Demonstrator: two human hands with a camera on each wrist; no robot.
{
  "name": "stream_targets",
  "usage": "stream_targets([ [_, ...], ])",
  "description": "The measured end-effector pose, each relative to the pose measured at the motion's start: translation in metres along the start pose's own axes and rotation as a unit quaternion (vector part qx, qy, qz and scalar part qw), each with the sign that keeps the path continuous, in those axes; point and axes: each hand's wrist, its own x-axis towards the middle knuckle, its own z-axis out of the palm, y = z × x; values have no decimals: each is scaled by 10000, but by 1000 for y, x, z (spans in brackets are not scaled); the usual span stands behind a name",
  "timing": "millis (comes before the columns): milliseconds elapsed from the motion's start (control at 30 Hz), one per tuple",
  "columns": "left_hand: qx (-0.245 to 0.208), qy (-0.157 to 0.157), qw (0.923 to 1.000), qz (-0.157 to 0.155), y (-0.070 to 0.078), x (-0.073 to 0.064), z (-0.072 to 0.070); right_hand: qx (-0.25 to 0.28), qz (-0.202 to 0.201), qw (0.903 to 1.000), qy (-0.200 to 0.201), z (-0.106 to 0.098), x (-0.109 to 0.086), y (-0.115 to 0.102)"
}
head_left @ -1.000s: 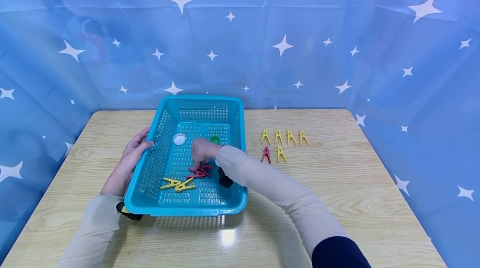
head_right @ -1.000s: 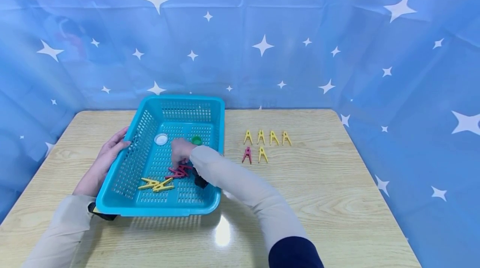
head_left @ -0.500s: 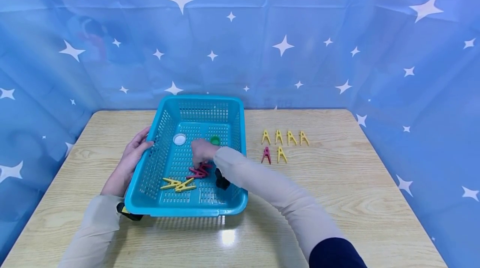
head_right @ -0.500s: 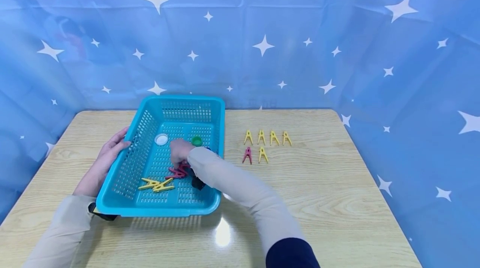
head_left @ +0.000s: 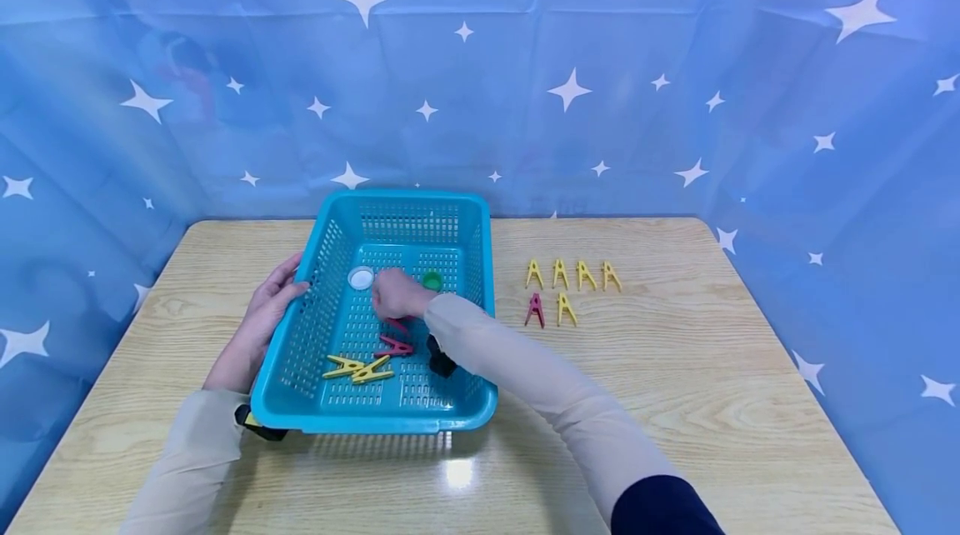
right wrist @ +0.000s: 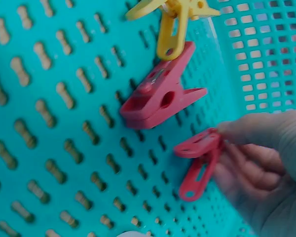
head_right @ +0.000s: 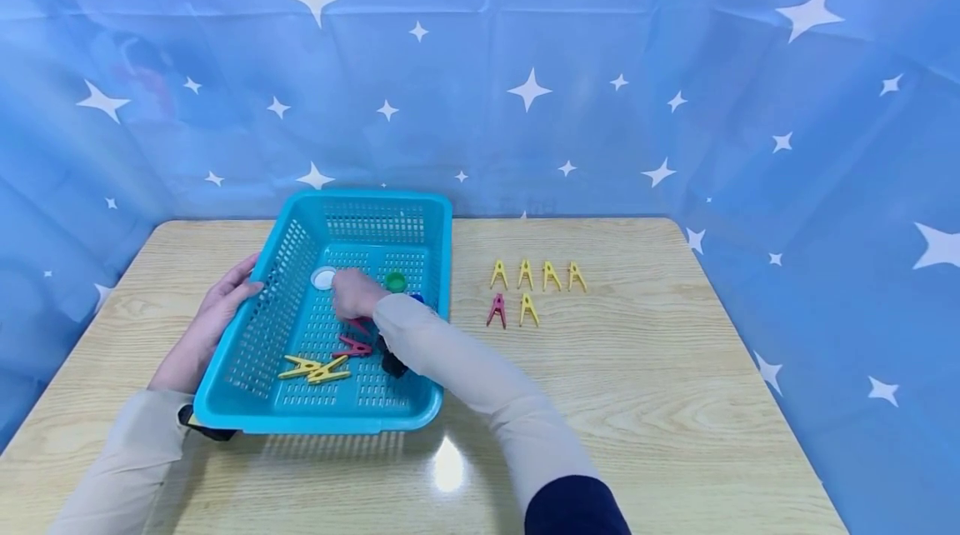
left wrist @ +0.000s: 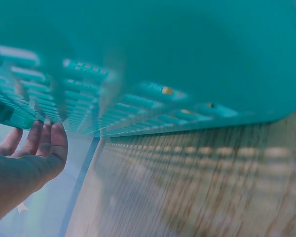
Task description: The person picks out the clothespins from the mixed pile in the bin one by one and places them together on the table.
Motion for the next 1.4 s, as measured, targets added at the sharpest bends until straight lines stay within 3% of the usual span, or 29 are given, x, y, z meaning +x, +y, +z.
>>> stream_targets([
  [167,35,30,10000,-20,0,0,0,-85,-475,9985,266,4,5,0],
  [367,60,28,10000,7,0,0,1,-25,-582,9979,272,5,9,0],
  [467,113,22,9999,-1,1,0,1,-58,-377,9988,315,1,8,1],
  [567,113,17,9999,-20,2,0,1,-127,108,9992,372,-5,6,3],
  [667,50,16,10000,-7,1,0,1,-138,655,9974,255,-12,4,5],
  [767,-27,-1,10000,19,0,0,1,-113,937,9955,1,-16,2,7],
  [1033,-73,-2,10000,21,-1,1,1,-412,1231,9898,-592,-15,-1,7],
  [1400,10,-1,10000,20,0,0,1,-519,1065,9909,-630,-11,-1,9],
])
